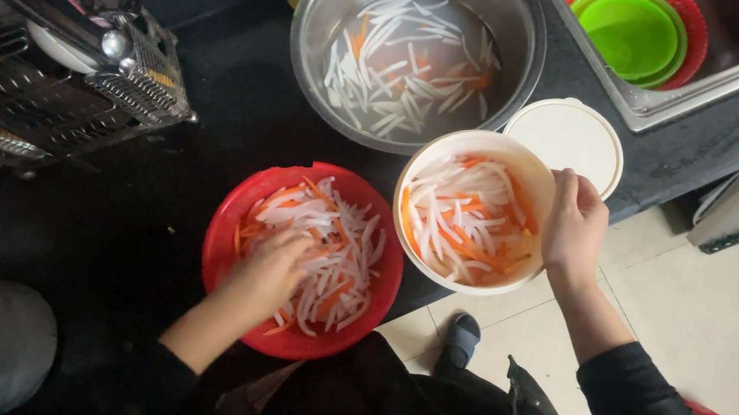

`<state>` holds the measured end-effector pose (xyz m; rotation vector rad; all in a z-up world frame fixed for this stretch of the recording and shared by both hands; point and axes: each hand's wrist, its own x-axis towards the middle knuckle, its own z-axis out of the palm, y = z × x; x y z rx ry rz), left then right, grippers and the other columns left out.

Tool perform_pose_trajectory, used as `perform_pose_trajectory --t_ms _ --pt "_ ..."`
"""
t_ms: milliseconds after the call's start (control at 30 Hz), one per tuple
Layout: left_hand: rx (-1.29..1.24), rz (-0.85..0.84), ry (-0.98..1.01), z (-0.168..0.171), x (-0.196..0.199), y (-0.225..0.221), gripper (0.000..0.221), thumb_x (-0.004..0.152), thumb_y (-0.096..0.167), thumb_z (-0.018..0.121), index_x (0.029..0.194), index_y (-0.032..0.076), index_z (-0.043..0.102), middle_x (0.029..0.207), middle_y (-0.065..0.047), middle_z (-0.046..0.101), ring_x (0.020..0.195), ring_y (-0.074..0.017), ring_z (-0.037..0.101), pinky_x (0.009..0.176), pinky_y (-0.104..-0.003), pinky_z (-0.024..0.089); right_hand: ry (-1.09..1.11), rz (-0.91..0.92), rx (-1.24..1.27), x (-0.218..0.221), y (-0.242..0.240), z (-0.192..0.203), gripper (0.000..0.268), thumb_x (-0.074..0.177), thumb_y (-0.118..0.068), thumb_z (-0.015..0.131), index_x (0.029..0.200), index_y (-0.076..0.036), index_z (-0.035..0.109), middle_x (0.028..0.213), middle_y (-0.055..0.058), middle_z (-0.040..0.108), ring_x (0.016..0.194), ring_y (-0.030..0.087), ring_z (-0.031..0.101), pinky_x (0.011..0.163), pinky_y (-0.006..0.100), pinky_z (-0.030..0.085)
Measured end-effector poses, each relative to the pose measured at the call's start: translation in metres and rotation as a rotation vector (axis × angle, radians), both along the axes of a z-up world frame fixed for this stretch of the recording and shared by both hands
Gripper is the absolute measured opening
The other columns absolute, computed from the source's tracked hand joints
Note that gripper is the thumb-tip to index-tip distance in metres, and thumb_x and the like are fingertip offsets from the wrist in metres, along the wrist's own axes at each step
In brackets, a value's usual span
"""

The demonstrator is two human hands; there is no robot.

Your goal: Transferring shredded carrots and radish from a bowl of water into separate containers for food preparation.

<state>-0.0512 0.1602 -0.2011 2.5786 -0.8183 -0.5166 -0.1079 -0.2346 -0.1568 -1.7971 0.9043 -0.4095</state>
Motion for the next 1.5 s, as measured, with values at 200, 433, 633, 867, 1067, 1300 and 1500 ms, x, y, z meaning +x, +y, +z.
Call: perform_pose_trajectory --t_ms 200,433,633,867,1067,1300,1500 --pt "0.495 -0.112 0.018 0.011 -0.017 -0.033 0.121 0.071 0.034 0.098 0.167 0.022 0.025 0.164 -0.021 0.028 0.151 -0.0469 0.029 0.119 -0.064 0.037 0.011 -0.014 0.002 0.001 -0.001 -0.004 0.037 0.113 -0.040 0.052 0.119 -0.014 0.079 0.105 0.014 0.075 0.103 0.029 0.072 0.093 0.049 0.058" --pt "0.582 -0.327 -0.302 -0.035 -0.022 -0.027 0.136 0.053 0.036 0.103 0.165 0.035 0.026 0.158 -0.025 0.034 0.144 -0.0465 0.035 0.107 -0.069 0.035 0.021 -0.008 0.012 0.001 0.002 0.002 0.038 0.113 -0.038 0.051 0.120 -0.013 0.078 0.107 0.016 0.075 0.103 0.031 0.073 0.092 0.049 0.058" --pt "0.246 -0.298 -0.625 -0.027 -0.025 -0.028 0.035 0.092 0.027 0.065 0.127 0.036 0.065 0.122 -0.013 0.056 0.100 -0.0391 0.060 0.073 -0.051 0.049 0.027 -0.005 0.012 -0.001 0.006 0.013 0.038 0.113 -0.038 0.051 0.120 -0.013 0.078 0.106 0.015 0.076 0.102 0.031 0.074 0.091 0.048 0.059" --pt "0.387 -0.338 -0.209 0.035 -0.013 -0.043 0.047 0.085 0.023 0.079 0.127 0.036 0.062 0.124 -0.009 0.051 0.110 -0.0421 0.065 0.071 -0.049 0.063 0.037 0.001 0.011 -0.002 0.005 0.013 0.038 0.112 -0.037 0.050 0.122 -0.012 0.077 0.109 0.016 0.075 0.107 0.032 0.072 0.095 0.050 0.057" --pt "0.439 -0.309 -0.089 0.005 0.011 -0.030 0.045 0.078 0.000 0.081 0.118 0.017 0.075 0.139 -0.007 0.056 0.099 -0.0386 0.077 0.074 -0.050 0.068 0.045 -0.015 0.035 -0.001 0.005 0.015 0.039 0.114 -0.035 0.048 0.124 -0.011 0.077 0.113 0.018 0.075 0.109 0.036 0.073 0.096 0.051 0.057" --pt "0.205 -0.086 0.147 0.075 0.033 -0.016 0.066 0.081 0.019 0.084 0.138 0.033 0.053 0.140 -0.005 0.049 0.121 -0.0452 0.067 0.097 -0.055 0.062 0.036 -0.009 0.025 0.000 0.008 0.018 0.038 0.112 -0.036 0.050 0.122 -0.012 0.077 0.113 0.018 0.074 0.109 0.036 0.072 0.097 0.052 0.056" --pt "0.185 -0.020 0.179 0.097 0.043 -0.020 0.068 0.084 0.020 0.079 0.144 0.038 0.052 0.144 -0.001 0.051 0.128 -0.0403 0.064 0.104 -0.052 0.058 0.038 -0.013 0.013 0.001 0.002 0.007 0.038 0.112 -0.039 0.051 0.122 -0.013 0.077 0.114 0.017 0.075 0.113 0.035 0.071 0.099 0.052 0.055"
